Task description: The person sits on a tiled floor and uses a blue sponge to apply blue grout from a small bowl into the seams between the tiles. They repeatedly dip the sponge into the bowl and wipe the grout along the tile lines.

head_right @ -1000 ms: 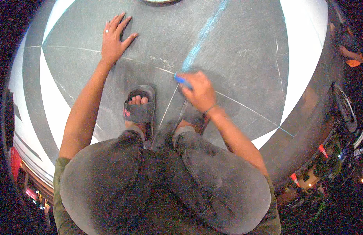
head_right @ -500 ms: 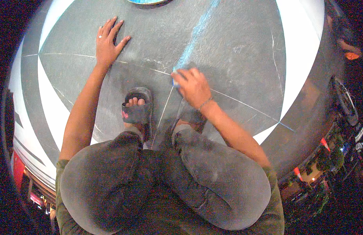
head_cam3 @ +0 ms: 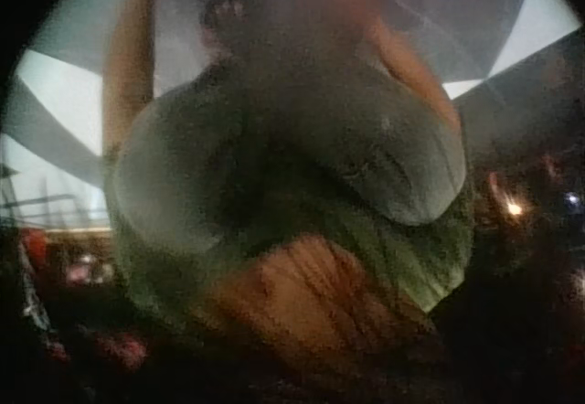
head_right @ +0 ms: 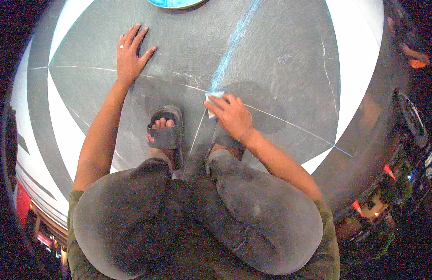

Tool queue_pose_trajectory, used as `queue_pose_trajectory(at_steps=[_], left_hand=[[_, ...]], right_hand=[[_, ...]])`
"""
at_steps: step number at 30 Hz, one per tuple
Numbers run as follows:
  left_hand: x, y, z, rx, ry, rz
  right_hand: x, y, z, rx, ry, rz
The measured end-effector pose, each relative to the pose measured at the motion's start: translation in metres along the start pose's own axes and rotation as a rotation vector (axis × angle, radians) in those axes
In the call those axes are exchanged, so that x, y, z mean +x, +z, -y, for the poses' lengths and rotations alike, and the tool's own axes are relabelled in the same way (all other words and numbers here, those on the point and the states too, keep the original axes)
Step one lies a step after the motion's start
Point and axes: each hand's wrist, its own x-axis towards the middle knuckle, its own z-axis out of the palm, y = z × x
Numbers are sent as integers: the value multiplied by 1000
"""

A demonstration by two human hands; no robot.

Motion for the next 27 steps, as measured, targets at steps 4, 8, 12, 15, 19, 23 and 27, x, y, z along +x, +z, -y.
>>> queue_pose_trajectory(at_steps=[4,8,12,15,19,23,27], left_hand=[[2,-7,-2,4,-34,22],[3,-8,-10,-7,-43,43],[0,-2,-3,14,-37,35],[-2,0,-6,12,-50,51],[1,-6,-6,27,-13,24],[2,-7,-9,11,-22,41],[1,-7,-2,20,-31,39]], right_hand=[[19,-21,-11,336,65,30],[66,-46,-60,163,258,-272],[116,-58,-130,-48,274,-380],[143,-69,-165,-134,241,-382],[151,-74,-157,-141,248,-299],[119,-57,-128,-80,168,-213],[83,-36,-77,100,86,-134]])
